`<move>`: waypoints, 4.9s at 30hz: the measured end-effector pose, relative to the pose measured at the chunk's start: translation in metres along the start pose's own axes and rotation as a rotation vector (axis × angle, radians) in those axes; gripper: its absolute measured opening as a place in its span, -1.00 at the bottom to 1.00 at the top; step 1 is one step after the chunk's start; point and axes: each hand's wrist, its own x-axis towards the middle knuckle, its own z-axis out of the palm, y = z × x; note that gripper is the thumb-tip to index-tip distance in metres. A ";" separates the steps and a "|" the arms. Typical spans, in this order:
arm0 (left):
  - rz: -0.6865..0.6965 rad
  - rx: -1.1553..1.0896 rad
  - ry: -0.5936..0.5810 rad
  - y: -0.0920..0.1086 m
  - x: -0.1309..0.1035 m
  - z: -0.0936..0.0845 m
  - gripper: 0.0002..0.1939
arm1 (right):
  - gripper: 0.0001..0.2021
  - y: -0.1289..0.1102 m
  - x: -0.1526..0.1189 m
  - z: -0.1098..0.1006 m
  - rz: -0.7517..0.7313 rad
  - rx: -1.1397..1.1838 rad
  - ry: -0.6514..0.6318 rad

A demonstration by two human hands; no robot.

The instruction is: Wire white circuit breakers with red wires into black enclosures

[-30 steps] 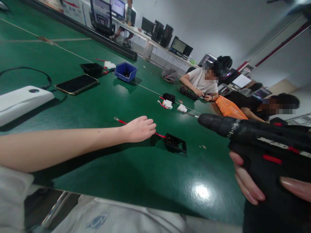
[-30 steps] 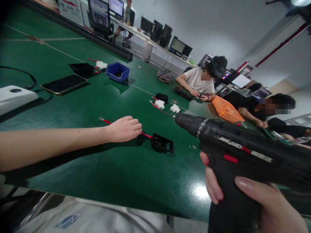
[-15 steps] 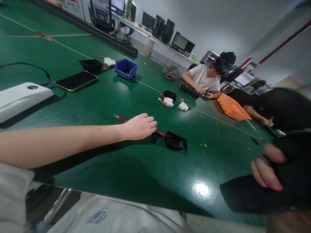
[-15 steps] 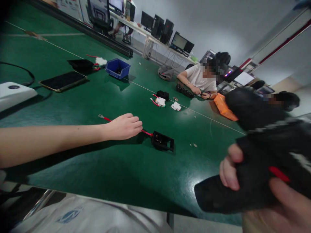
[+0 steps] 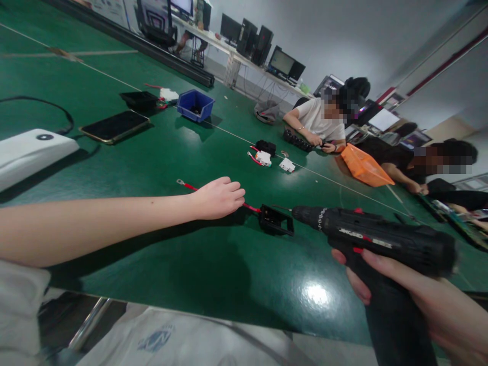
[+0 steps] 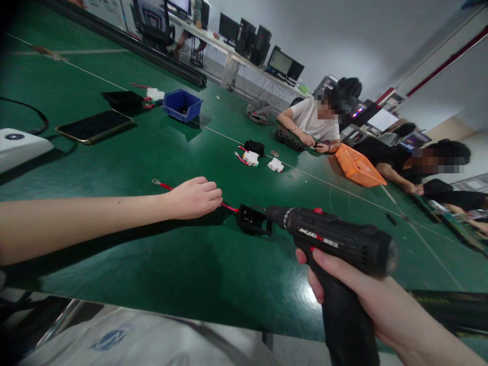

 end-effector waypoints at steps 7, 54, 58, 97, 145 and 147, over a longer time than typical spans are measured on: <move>0.006 -0.007 0.001 0.000 0.000 -0.001 -0.83 | -0.54 -0.004 -0.002 0.005 0.022 0.025 -0.026; 0.006 -0.020 0.001 -0.001 0.000 -0.001 -0.83 | -0.45 -0.006 -0.009 0.009 0.096 -0.095 0.022; 0.010 -0.025 -0.002 -0.001 0.000 -0.001 -0.83 | -0.47 -0.006 -0.009 0.010 0.039 -0.118 -0.006; 0.019 -0.023 -0.001 0.000 0.001 -0.001 -0.83 | -0.51 0.002 -0.002 -0.001 0.036 -0.108 -0.118; 0.014 -0.020 -0.023 -0.001 0.001 -0.002 -0.83 | -0.48 0.000 -0.008 0.004 0.046 -0.142 -0.050; 0.015 -0.025 -0.023 -0.001 0.001 -0.002 -0.82 | -0.46 0.001 -0.007 0.004 0.045 -0.142 -0.062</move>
